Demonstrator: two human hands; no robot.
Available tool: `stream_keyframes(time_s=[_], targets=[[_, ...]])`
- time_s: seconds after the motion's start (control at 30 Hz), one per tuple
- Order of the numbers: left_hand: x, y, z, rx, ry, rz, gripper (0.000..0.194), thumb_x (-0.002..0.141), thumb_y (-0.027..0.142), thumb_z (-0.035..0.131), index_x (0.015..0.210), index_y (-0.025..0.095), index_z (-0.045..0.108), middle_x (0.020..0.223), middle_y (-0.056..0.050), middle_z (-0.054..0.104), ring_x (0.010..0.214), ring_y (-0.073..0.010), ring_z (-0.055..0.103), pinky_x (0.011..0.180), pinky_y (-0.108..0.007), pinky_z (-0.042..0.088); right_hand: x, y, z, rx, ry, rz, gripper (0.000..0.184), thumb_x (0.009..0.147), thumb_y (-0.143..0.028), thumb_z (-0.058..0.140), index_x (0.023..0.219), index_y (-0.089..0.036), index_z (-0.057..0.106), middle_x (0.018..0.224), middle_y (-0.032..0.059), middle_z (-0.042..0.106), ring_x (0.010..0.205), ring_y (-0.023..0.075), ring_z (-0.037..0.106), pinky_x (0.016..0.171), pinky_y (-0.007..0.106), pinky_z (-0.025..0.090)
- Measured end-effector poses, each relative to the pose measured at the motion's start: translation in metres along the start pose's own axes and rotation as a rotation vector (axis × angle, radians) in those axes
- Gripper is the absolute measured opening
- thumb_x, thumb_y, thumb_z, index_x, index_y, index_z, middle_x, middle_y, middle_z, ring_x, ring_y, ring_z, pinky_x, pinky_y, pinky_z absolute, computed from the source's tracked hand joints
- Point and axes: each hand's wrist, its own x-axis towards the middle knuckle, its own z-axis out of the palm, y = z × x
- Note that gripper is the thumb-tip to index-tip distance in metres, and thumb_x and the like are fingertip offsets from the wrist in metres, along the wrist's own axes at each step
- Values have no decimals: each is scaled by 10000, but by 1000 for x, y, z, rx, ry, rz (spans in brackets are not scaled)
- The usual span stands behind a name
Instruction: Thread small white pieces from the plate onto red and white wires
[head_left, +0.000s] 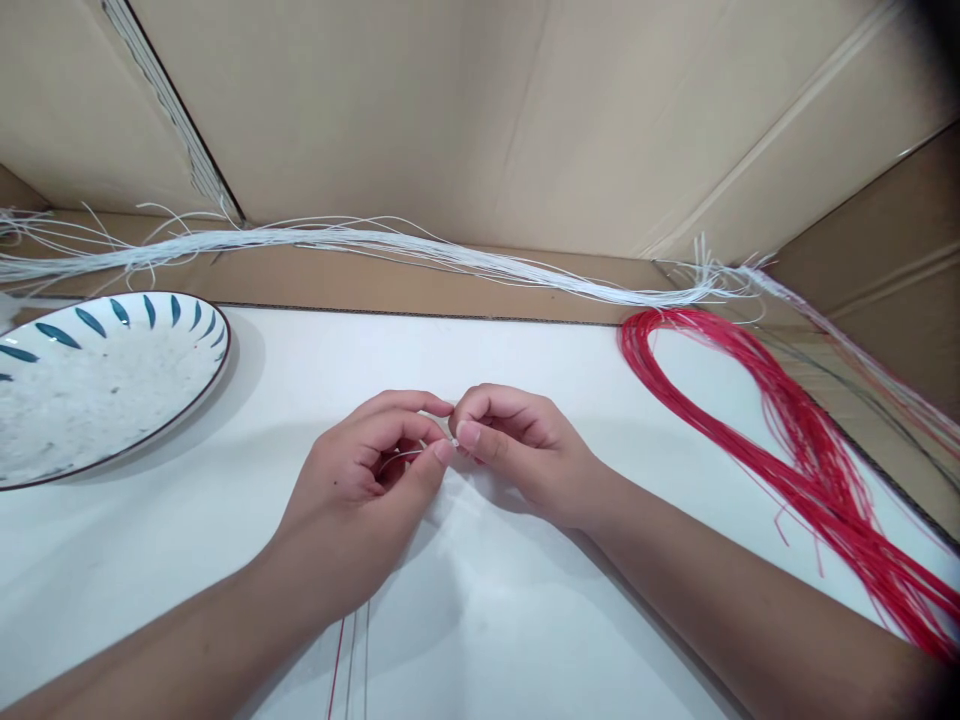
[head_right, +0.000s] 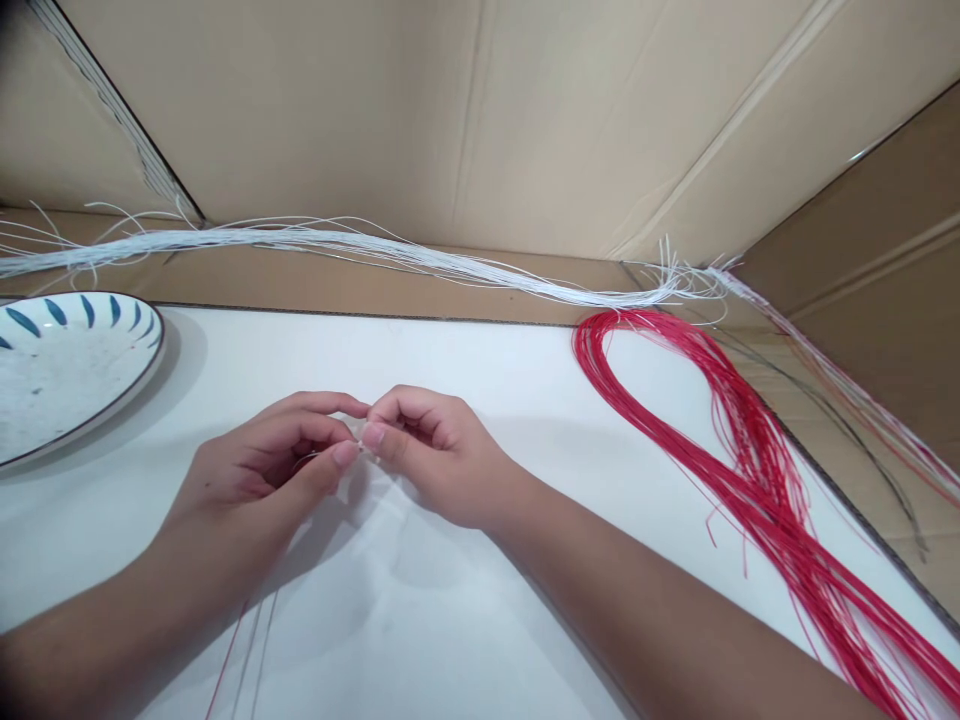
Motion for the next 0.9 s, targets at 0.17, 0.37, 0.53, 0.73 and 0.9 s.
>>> stream_keyframes(time_s=[0.17, 0.37, 0.53, 0.73, 0.9], targets=[[2, 4, 0, -94, -32, -106, 266, 900, 439, 719, 780, 212, 647, 1153, -31, 655, 669, -92, 524, 567, -237, 462, -2, -3, 0, -79, -34, 26, 321, 1007, -422, 602, 785, -199, 538, 696, -15, 440, 647, 131, 376, 558, 271, 324], [0, 12, 4, -173, 8, -209, 235, 862, 405, 751, 858, 228, 596, 1172, -9, 630, 635, -73, 478, 542, -230, 398, -2, -5, 0, -84, -57, 4, 320, 1008, -439, 589, 802, -203, 522, 736, -6, 463, 669, 138, 403, 596, 282, 364], [1, 7, -1, -214, -83, -195, 143, 844, 183, 623, 942, 280, 660, 1009, 11, 682, 682, -114, 519, 581, -255, 403, 1, -4, -2, -96, 1, -48, 333, 1007, -454, 585, 799, -206, 507, 715, -17, 461, 640, 128, 393, 588, 271, 367], [2, 6, -3, -234, -84, -291, 296, 757, 154, 546, 970, 272, 715, 683, 11, 654, 640, -155, 519, 553, -266, 344, 0, -3, -3, -90, 28, -25, 324, 994, -448, 609, 806, -197, 526, 719, -20, 463, 632, 122, 395, 580, 267, 362], [0, 14, 2, -188, -34, -354, 162, 890, 399, 652, 997, 289, 704, 642, 34, 618, 560, -130, 445, 519, -247, 313, 0, -3, -4, -86, 19, -9, 313, 1005, -437, 603, 812, -201, 528, 703, -24, 453, 626, 125, 383, 569, 265, 344]])
